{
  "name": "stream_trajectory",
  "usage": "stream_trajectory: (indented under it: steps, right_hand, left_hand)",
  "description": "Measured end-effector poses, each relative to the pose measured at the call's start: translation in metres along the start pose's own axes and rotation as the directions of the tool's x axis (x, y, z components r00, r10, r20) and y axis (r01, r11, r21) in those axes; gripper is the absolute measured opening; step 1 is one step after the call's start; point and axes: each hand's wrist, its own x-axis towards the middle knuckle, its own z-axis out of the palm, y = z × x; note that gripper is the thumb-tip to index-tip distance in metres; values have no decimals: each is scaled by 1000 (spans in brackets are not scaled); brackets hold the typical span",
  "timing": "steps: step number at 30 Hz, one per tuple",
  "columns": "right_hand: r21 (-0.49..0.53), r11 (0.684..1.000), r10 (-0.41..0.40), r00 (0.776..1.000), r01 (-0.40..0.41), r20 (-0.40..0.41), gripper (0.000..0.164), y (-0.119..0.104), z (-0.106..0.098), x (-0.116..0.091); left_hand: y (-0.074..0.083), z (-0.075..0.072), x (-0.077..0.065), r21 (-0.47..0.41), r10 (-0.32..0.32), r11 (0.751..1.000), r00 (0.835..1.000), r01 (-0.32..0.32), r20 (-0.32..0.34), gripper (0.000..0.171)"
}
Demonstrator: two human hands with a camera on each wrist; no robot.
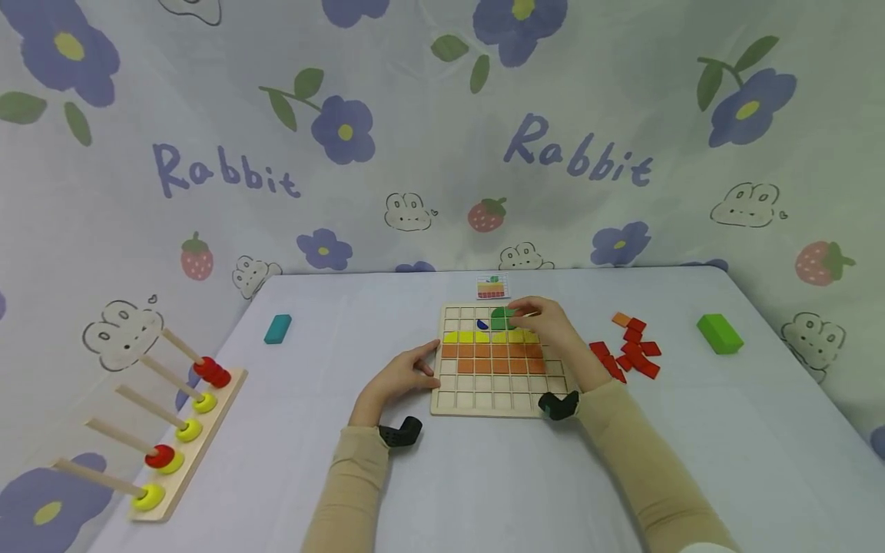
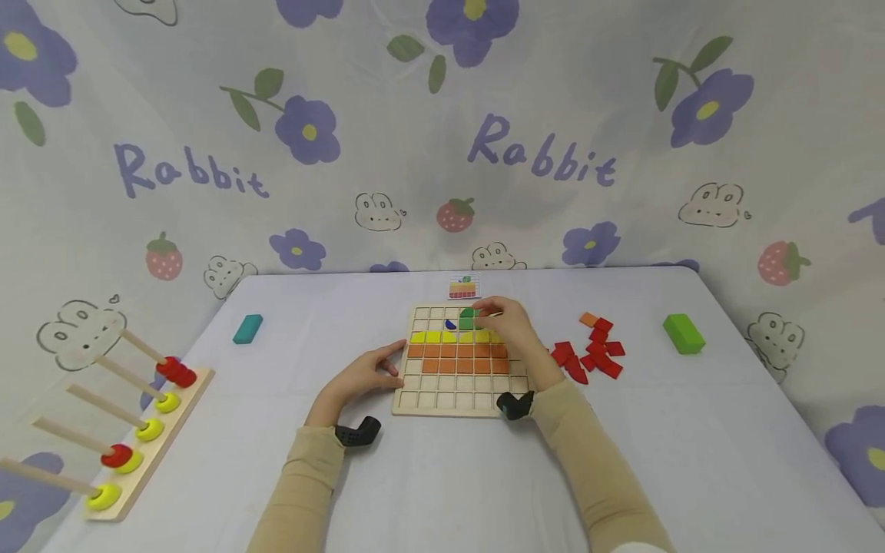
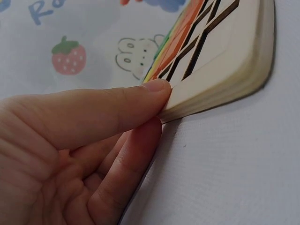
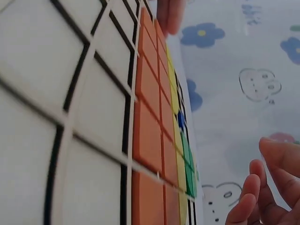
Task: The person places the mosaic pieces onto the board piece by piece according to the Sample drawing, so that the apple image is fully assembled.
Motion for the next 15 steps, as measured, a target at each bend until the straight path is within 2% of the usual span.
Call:
stream_trajectory:
  steps: [5, 15]
  right_hand:
    - [-48, 998, 28, 997, -32, -70, 36, 14, -35, -2]
    - [-55, 994, 79, 979, -91, -186, 43, 41, -92, -15]
  left_hand:
    - [-1, -1, 0, -7, 0, 1000, 1000, 0, -2, 81]
    - [0, 0, 0, -9, -17, 1000, 1000, 17, -2, 80]
